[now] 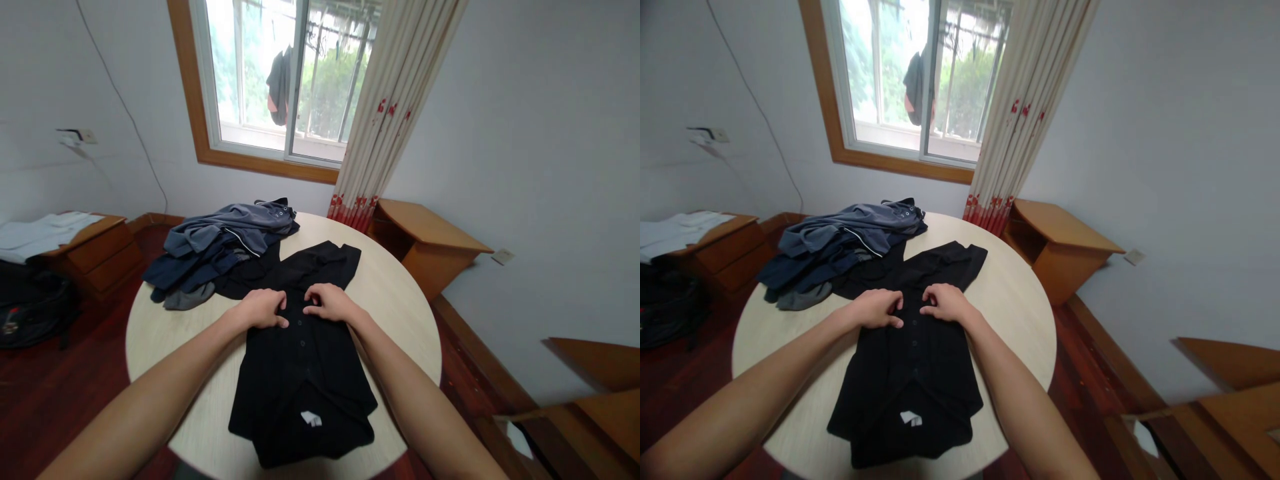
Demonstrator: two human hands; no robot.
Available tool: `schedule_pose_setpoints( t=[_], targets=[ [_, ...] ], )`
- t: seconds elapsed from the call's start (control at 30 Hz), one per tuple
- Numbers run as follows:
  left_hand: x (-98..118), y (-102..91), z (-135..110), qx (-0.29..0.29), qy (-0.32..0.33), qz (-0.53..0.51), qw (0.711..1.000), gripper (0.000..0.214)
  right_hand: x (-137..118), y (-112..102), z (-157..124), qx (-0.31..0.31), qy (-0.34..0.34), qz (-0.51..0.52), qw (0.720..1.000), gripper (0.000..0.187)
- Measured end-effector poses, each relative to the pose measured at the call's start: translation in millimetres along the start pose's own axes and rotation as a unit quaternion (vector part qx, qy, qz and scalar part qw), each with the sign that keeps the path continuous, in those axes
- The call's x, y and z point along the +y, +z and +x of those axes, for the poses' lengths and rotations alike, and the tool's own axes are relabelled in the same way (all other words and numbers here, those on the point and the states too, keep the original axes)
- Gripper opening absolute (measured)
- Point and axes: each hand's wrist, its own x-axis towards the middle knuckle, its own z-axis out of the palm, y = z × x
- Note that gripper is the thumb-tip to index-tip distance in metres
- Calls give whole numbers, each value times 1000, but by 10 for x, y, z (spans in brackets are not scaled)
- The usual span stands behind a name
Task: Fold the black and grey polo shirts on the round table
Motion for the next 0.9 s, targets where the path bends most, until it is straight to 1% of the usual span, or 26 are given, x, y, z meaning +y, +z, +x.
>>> schedule_pose_setpoints(
  t=[0.07,0.1,0.13,0.17,0.2,0.23,0.27,0.3,0.33,0.37,0.4,0.43,0.47,0.5,0.53,0.6,0.67,0.7,0.73,0.77,0.83,0.87,0.9],
  targets=[
    [-31,9,21,5,-3,-18,1000,9,6,-11,19,8,8,-8,1000,9],
    [-64,-3,31,17,-2,-39,999,4,41,-44,18,34,10,8,999,5],
    [-112,-27,38,42,0,-69,997,4,104,-95,7,80,13,37,996,3],
    [-176,-65,44,81,1,-106,991,5,194,-161,-13,147,19,72,986,6],
    [-255,-114,46,134,1,-149,980,8,313,-239,-41,228,31,111,967,11],
    [-348,-169,46,198,-2,-192,961,11,457,-320,-75,314,50,152,936,17],
    [-450,-226,45,269,-8,-229,935,13,619,-398,-114,398,77,185,895,23],
    [-553,-281,42,339,-18,-257,905,15,790,-465,-154,462,107,212,855,27],
    [-651,-327,40,403,-31,-276,872,16,958,-516,-192,507,145,237,816,29],
    [-735,-362,38,458,-46,-287,840,16,1112,-547,-225,535,187,256,783,30],
    [-798,-383,39,502,-60,-291,812,16,1243,-559,-251,545,223,267,763,29],
    [-834,-390,42,534,-67,-290,791,16,1342,-553,-269,548,252,266,752,29],
    [-841,-383,47,553,-66,-285,780,17,1408,-534,-278,546,270,253,752,29],
    [-818,-362,55,562,-57,-274,778,17,1440,-509,-280,540,275,230,762,29],
    [-769,-329,65,560,-39,-258,786,18,1442,-481,-276,531,268,198,779,29],
    [-613,-233,92,525,20,-213,824,18,1387,-434,-259,495,225,131,829,29],
    [-431,-107,125,453,88,-158,873,19,1305,-399,-242,432,172,85,881,28],
    [-348,-39,142,407,113,-128,897,24,1270,-384,-236,389,154,73,905,28],
    [-278,28,159,356,125,-100,921,34,1244,-369,-233,342,144,66,926,29],
    [-224,90,175,304,124,-73,942,48,1226,-354,-232,294,141,60,944,31],
    [-162,183,202,207,91,-27,974,71,1213,-327,-233,212,147,39,965,41],
    [-150,210,213,170,72,-9,983,74,1212,-316,-232,185,151,23,971,45],
    [-145,222,222,146,55,8,988,73,1208,-310,-229,166,153,4,974,46]
  ],
)
